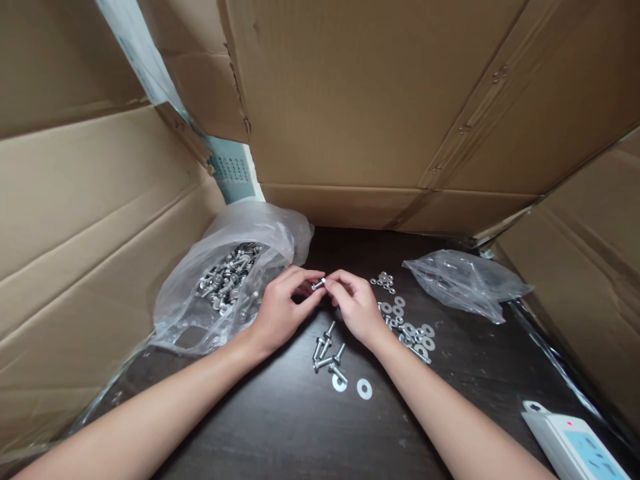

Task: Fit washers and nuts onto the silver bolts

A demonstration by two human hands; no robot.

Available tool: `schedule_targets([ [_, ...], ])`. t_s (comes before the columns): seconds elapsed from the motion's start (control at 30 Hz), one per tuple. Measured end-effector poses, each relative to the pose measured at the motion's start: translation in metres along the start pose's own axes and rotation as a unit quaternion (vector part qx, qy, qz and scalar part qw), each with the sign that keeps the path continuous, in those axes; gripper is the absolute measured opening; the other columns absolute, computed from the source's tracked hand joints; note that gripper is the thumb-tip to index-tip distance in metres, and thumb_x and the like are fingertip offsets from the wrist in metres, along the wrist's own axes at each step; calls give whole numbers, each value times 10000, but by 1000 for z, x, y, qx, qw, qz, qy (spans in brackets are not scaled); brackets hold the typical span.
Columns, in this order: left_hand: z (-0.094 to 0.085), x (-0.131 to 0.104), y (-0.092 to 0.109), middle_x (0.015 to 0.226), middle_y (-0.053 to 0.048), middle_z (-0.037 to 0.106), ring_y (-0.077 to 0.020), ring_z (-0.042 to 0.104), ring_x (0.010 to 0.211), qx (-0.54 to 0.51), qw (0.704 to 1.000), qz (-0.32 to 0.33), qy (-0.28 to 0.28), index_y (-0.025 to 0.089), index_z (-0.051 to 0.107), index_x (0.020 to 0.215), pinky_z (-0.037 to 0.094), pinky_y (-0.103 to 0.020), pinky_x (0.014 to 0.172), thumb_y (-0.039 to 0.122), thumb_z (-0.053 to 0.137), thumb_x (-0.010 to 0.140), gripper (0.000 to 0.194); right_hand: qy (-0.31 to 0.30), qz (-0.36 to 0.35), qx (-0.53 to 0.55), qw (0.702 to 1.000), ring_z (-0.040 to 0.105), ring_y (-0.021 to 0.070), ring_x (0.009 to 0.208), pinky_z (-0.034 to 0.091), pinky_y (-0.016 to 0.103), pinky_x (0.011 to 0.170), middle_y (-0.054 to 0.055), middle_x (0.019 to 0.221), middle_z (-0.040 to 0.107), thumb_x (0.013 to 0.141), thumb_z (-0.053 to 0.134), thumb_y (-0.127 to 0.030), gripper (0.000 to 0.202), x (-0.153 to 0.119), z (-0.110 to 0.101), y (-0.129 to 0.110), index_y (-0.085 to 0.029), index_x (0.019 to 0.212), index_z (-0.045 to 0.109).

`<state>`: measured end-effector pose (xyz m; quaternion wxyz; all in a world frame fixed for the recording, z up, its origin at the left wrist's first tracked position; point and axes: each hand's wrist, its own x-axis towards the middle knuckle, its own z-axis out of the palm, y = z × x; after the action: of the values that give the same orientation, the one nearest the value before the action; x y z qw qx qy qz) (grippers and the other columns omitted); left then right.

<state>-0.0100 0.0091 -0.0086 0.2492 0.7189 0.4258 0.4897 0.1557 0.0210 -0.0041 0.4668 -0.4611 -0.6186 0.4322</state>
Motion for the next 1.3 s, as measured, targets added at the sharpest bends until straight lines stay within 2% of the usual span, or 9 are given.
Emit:
schedule_targets([
  [0.1,0,0,0,984,-58,711,-157,717,792,-7,1000,-6,6,188,744,1095,639,-288,728,210,710,920,180,4,3,-2,1000,541,154,613,434,280,583,13,700,640,853,609,-390,224,0,0,0,-200,745,661],
  [0.27,0,0,1,970,-50,704,-154,712,808,-6,1000,-5,0,196,753,1103,637,-288,742,190,713,919,188,5,-7,27,1000,577,157,639,456,277,574,39,814,694,827,606,-342,218,0,1,3,-191,926,728],
  [0.43,0,0,1,965,-48,706,-158,718,799,-11,1000,-15,5,192,746,1052,644,-298,741,204,732,906,147,5,-12,8,1000,581,164,651,456,278,572,42,790,679,821,592,-323,164,1,1,4,-199,809,699],
  [0.63,0,1,2,939,-38,702,-146,701,770,3,1000,-7,-5,200,744,1029,630,-274,708,189,723,902,129,10,-17,-22,1000,588,174,667,451,278,578,25,743,645,877,562,-345,177,0,2,3,-212,806,654],
  [0.87,-1,2,5,945,-45,707,-146,695,783,9,1000,-10,-5,192,741,1016,619,-262,704,177,699,912,113,10,-64,-90,994,578,168,697,441,279,644,20,749,618,980,516,-382,283,-3,3,0,-212,778,616],
  [0.97,-1,2,5,928,-43,706,-150,696,785,10,1000,-6,-4,189,741,1009,617,-266,710,176,694,917,104,6,-57,-92,994,549,164,668,420,281,630,7,700,577,989,509,-412,327,-3,2,-1,-215,741,592],
  [1.1,-1,2,4,947,-46,717,-155,705,785,5,1000,-9,-4,198,742,1024,630,-283,726,185,705,910,121,6,-41,-77,996,537,168,648,409,282,606,0,639,541,975,500,-395,340,-1,0,-1,-221,692,568],
  [1.2,0,1,2,974,-49,721,-158,717,800,-5,1000,-15,0,196,741,1038,643,-296,747,181,712,903,139,9,-33,-40,999,562,179,666,427,284,603,7,664,572,929,503,-333,233,-1,-1,1,-214,808,663],
  [1.3,1,1,1,973,-48,723,-161,724,815,-13,1000,-17,1,198,740,1057,650,-302,755,177,713,904,157,2,-23,0,1000,560,170,645,431,281,580,17,720,602,870,508,-294,227,0,-1,3,-205,892,715],
])
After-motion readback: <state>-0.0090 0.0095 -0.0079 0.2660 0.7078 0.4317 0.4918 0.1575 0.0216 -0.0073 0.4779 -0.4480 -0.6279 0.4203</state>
